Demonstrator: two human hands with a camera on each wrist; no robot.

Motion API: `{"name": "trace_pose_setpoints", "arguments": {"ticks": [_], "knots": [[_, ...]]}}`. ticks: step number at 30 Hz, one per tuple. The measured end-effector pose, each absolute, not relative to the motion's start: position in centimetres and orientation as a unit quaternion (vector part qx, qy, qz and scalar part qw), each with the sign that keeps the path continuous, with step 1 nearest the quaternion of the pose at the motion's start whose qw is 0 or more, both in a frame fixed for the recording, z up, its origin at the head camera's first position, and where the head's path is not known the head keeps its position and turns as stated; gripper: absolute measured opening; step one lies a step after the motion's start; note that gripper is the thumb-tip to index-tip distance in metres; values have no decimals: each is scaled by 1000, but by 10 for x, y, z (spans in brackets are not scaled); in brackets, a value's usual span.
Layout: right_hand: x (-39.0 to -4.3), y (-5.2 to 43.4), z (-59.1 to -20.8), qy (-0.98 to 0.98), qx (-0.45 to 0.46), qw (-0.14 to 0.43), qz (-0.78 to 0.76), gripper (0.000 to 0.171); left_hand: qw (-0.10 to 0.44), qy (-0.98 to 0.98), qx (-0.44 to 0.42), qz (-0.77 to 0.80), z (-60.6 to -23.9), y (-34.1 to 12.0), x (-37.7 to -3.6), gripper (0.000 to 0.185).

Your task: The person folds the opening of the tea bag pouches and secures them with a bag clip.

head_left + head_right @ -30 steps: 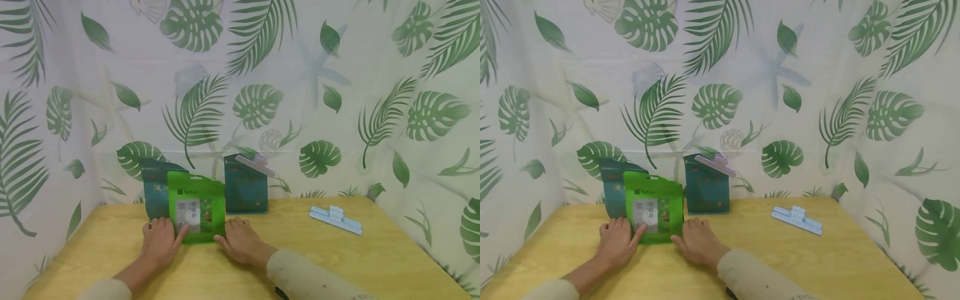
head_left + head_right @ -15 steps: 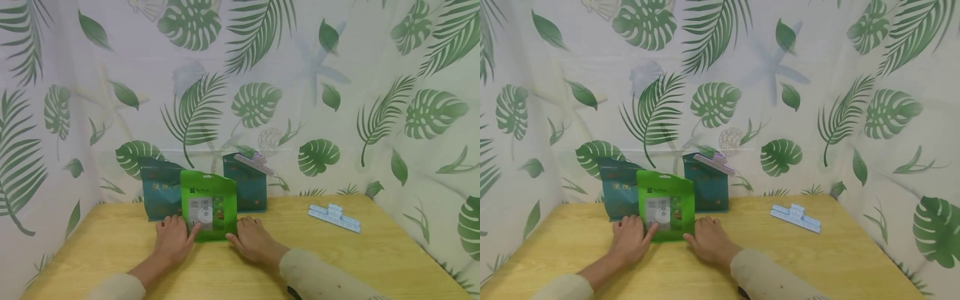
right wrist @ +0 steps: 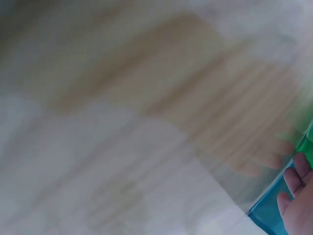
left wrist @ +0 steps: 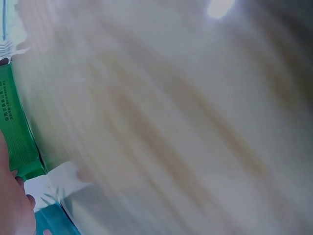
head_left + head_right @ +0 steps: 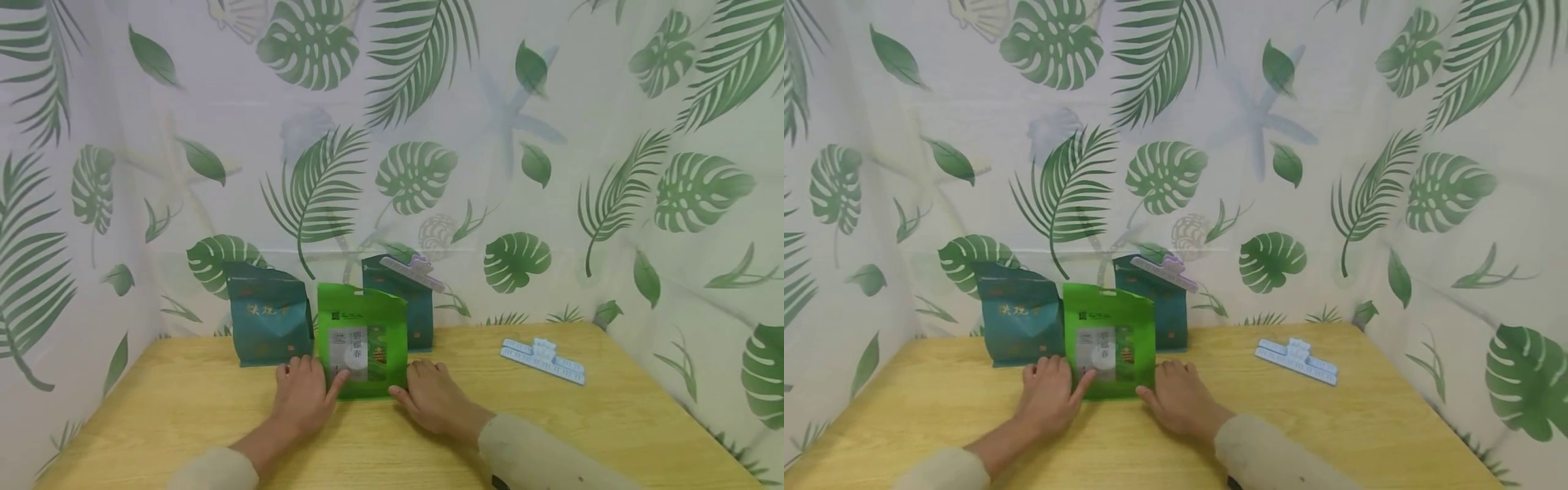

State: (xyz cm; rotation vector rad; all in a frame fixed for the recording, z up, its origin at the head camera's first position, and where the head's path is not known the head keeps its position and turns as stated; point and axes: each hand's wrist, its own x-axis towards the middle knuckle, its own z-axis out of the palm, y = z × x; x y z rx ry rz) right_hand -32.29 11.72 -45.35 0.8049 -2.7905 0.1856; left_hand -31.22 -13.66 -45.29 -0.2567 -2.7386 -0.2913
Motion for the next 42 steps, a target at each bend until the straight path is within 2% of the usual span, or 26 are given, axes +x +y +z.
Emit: {"name": "trace_pose_setpoints", "arguments": {"ticks": [13, 22, 27, 34, 37, 39, 42], "knots": [[-316, 150, -452, -953, 267, 120, 78, 57, 164, -975, -111, -97, -454, -107, -313, 76], [-320, 164, -435, -953, 261, 140, 69, 41, 162, -973, -133, -99, -437, -102, -309, 73], [-331, 165, -406, -947, 248, 191, 68, 41, 189, -968, -130, -104, -409, -109, -311, 60], [-343, 162, -363, -934, 242, 256, 61, 51, 326, -923, -173, -109, -360, -107, -324, 61], [-348, 159, -350, -925, 251, 283, 31, 52, 360, -906, -201, -92, -335, -100, -332, 60], [-350, 156, -344, -918, 259, 301, 10, 50, 364, -902, -218, -75, -318, -93, -338, 59], [-350, 150, -337, -908, 268, 321, -16, 45, 317, -917, -238, -31, -295, -82, -344, 55]]}}
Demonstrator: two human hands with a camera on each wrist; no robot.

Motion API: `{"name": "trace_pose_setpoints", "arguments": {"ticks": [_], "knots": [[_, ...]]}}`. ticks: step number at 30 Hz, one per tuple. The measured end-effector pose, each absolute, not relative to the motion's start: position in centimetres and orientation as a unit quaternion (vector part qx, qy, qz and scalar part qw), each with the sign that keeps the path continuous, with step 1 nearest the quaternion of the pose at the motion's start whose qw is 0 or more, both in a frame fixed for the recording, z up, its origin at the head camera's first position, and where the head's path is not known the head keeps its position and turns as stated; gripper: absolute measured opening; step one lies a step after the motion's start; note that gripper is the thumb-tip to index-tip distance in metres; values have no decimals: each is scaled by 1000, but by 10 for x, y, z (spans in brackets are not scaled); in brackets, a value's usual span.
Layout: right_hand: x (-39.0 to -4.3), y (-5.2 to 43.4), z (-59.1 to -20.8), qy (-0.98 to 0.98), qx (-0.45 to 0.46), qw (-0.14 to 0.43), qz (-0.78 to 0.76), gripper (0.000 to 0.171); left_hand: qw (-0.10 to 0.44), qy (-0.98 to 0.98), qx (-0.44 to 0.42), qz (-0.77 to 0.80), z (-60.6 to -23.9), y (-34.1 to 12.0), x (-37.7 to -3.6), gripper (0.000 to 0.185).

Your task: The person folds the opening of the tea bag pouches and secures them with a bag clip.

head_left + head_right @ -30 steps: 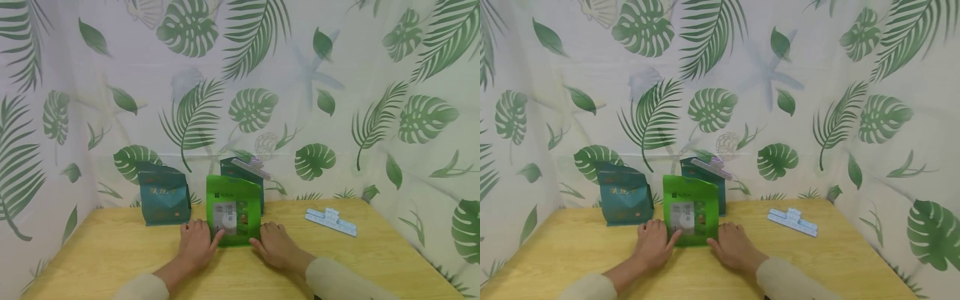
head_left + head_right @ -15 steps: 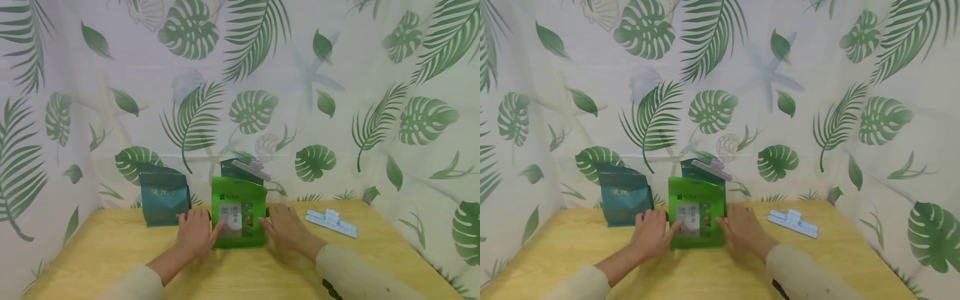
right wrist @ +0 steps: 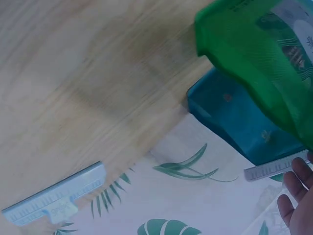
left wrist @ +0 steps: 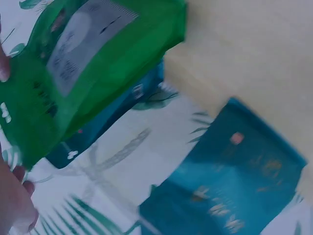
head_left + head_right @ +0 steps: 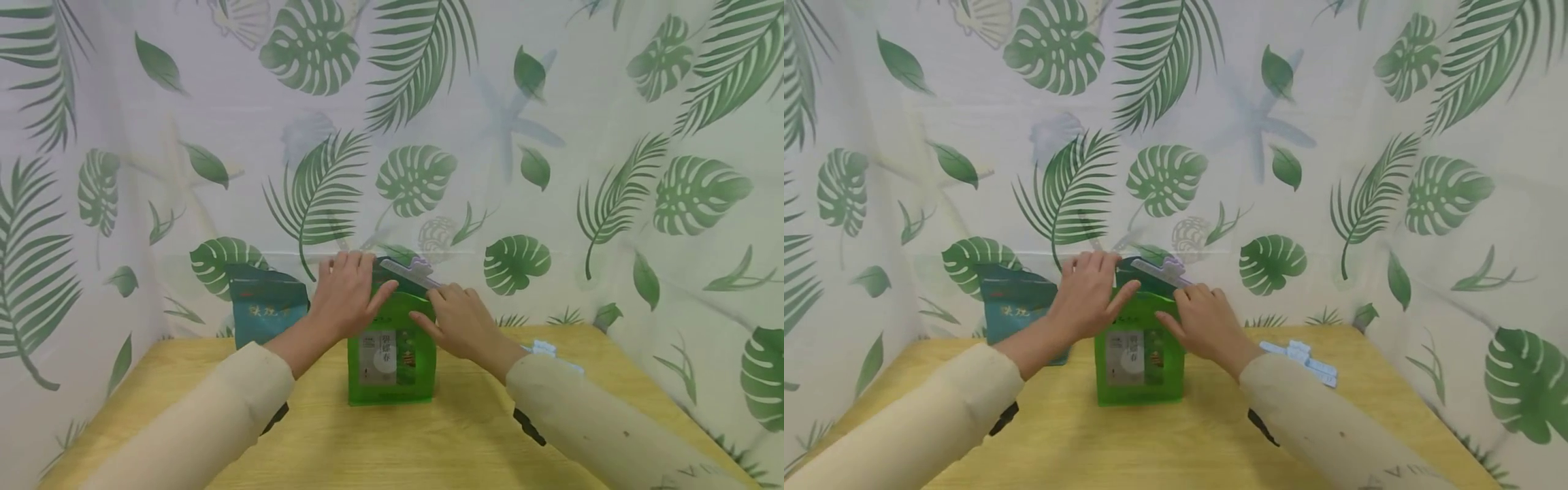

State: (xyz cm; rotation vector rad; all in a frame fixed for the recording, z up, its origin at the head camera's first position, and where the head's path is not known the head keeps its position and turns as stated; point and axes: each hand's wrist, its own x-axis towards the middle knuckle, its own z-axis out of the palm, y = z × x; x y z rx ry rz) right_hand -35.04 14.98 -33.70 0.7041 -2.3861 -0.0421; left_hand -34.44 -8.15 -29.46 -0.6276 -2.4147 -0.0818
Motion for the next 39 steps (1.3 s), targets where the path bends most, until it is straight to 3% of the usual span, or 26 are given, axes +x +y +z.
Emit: {"name": "trace_pose_setpoints", "arguments": {"ticks": [6, 9, 17, 29, 33, 39], "knots": [[-352, 146, -336, -894, 272, 354, -39, 36, 106, -955, -276, -5, -272, -59, -356, 57], [-353, 146, -338, -895, 274, 349, -41, 32, 62, -958, -281, -3, -272, -55, -358, 59], [-354, 149, -334, -886, 305, 346, 38, 39, 64, -958, -280, 7, -271, -55, -353, 54], [-355, 152, -345, -897, 316, 306, 35, 24, 71, -949, -303, 41, -274, -57, -356, 38], [-358, 151, -353, -875, 341, 344, 17, 17, 76, -946, -311, 45, -277, -56, -357, 35], [-362, 149, -360, -826, 341, 448, -25, 27, 115, -936, -330, 44, -286, -56, -358, 24]]}}
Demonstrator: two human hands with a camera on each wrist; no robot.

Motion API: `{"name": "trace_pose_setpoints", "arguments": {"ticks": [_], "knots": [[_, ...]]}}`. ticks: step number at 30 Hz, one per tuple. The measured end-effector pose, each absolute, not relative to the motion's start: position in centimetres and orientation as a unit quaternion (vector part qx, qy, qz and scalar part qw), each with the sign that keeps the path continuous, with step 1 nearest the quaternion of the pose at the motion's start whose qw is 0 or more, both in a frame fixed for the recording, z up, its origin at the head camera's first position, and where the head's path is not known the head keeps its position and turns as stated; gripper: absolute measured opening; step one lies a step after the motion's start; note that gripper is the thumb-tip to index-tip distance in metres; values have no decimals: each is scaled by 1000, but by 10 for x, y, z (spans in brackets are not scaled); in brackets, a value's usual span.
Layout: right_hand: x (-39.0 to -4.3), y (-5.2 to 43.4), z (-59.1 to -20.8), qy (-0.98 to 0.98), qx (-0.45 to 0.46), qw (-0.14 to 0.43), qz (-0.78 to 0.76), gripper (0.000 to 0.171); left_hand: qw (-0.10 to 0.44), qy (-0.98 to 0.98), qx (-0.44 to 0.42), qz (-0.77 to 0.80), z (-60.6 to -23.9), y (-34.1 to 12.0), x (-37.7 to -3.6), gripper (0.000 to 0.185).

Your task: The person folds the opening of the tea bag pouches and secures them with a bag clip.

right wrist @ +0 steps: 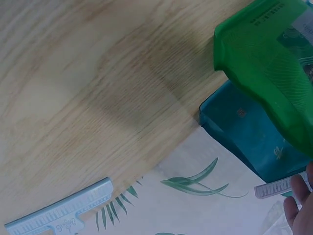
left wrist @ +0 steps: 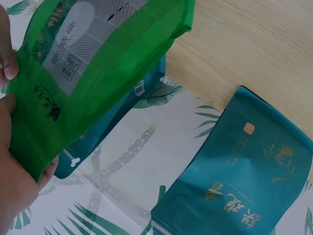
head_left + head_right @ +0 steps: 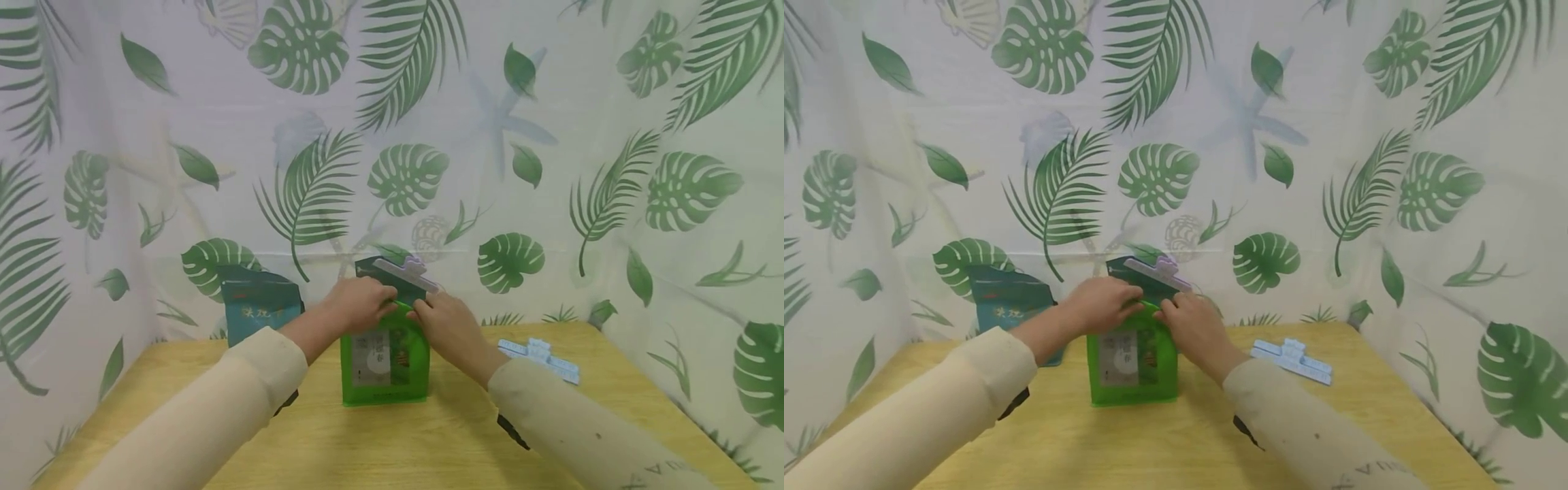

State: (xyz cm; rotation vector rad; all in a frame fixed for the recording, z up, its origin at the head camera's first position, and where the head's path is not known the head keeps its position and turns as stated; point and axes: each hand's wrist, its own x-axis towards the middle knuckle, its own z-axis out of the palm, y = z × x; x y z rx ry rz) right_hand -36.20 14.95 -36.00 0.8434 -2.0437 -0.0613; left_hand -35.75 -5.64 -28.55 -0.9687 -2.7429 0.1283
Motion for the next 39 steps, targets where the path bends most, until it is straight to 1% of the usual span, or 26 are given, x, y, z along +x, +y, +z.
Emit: {"name": "trace_pose_setpoints", "arguments": {"ticks": [3, 5, 8, 10, 14, 16, 18, 21, 25, 28, 31, 35, 39], "knots": [[-364, 151, -360, -816, 342, 464, -42, 28, 144, -929, -339, 38, -291, -59, -358, 24], [-364, 156, -358, -828, 336, 447, -48, 30, 163, -923, -347, 40, -293, -61, -358, 24], [-365, 170, -354, -856, 317, 405, -49, 31, 182, -913, -362, 41, -294, -62, -357, 21], [-367, 184, -352, -871, 304, 384, -44, 29, 186, -910, -367, 40, -293, -63, -357, 20], [-370, 219, -346, -881, 285, 377, -39, 25, 178, -911, -370, 35, -292, -64, -356, 19], [-371, 237, -347, -894, 262, 360, -49, 25, 174, -911, -371, 36, -292, -64, -356, 19], [-371, 254, -349, -913, 231, 330, -60, 24, 176, -910, -373, 39, -292, -64, -356, 18], [-369, 276, -358, -941, 191, 273, -63, 26, 175, -910, -373, 44, -292, -64, -356, 18], [-362, 301, -379, -956, 162, 238, -50, 28, 177, -907, -380, 43, -294, -63, -354, 17], [-357, 315, -401, -964, 140, 221, -41, 34, 183, -903, -387, 41, -296, -64, -353, 16], [-353, 324, -420, -976, 115, 184, -20, 39, 189, -901, -388, 45, -297, -64, -352, 16], [-352, 329, -434, -986, 91, 138, 3, 37, 196, -897, -392, 46, -297, -64, -353, 16], [-355, 328, -433, -989, 85, 124, -7, 30, 201, -898, -388, 45, -296, -64, -353, 16]]}}
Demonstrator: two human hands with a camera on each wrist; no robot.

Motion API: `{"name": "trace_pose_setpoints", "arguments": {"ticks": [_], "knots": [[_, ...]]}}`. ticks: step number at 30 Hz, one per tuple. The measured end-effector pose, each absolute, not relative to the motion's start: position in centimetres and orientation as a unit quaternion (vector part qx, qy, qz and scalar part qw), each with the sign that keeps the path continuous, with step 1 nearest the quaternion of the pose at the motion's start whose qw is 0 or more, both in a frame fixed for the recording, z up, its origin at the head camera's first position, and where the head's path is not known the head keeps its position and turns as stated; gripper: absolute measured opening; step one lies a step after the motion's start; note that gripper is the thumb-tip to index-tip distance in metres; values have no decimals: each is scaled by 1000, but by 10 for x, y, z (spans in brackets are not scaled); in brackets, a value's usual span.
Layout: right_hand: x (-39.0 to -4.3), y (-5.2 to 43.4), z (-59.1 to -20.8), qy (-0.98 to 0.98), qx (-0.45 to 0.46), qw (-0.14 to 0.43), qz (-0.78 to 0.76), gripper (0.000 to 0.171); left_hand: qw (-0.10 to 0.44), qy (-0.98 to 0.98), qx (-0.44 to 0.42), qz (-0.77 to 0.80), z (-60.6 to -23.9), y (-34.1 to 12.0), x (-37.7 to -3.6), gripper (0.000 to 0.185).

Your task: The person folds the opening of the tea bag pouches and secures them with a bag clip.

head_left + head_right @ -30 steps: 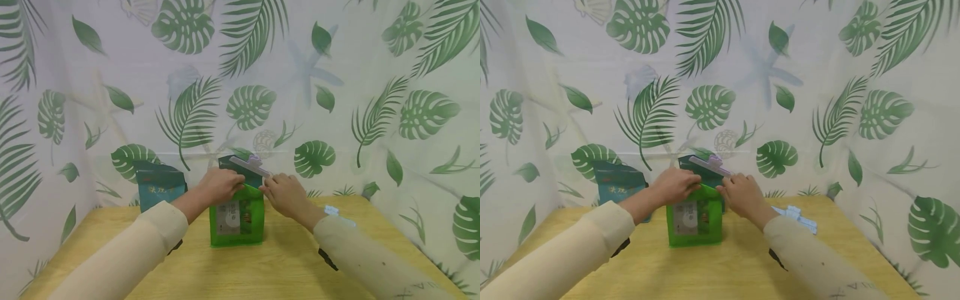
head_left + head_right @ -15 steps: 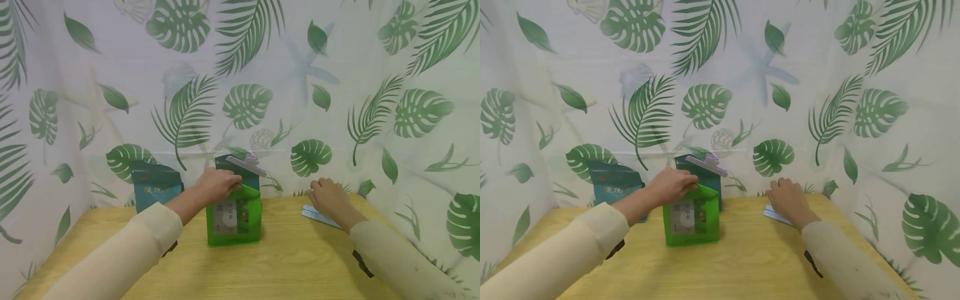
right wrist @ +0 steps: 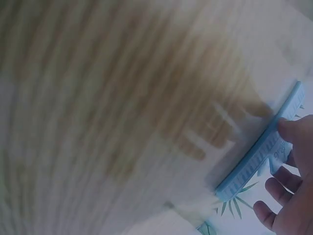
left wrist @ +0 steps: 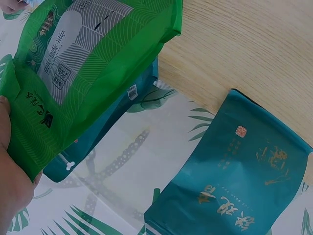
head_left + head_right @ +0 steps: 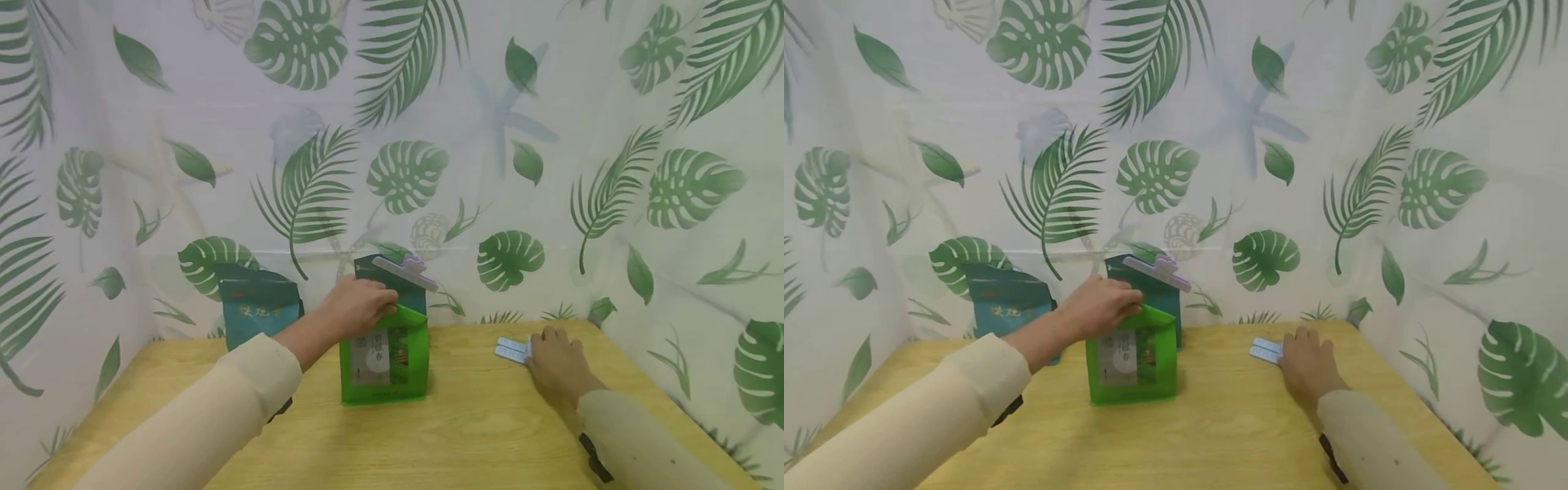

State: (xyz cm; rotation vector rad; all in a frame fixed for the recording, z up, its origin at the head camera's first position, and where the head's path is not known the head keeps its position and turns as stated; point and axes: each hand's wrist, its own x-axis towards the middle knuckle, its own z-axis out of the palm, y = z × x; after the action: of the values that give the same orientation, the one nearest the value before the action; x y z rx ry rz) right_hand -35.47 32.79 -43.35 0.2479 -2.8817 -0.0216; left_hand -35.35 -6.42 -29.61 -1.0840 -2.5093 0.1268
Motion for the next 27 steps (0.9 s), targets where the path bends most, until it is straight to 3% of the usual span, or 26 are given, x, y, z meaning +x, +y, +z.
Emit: {"name": "trace_pose_setpoints", "arguments": {"ticks": [9, 13, 18, 27], "knots": [[-348, 325, -418, -991, 109, 82, 3, 12, 198, -902, -379, 50, -295, -63, -352, 17], [-351, 324, -410, -990, 123, 65, 19, 18, 189, -906, -376, 47, -294, -62, -350, 16], [-359, 314, -393, -985, 148, 77, 38, 37, 190, -910, -366, 52, -294, -64, -348, 16], [-357, 280, -348, -946, 262, 153, 110, 30, 224, -902, -366, 53, -297, -64, -349, 18]]}}
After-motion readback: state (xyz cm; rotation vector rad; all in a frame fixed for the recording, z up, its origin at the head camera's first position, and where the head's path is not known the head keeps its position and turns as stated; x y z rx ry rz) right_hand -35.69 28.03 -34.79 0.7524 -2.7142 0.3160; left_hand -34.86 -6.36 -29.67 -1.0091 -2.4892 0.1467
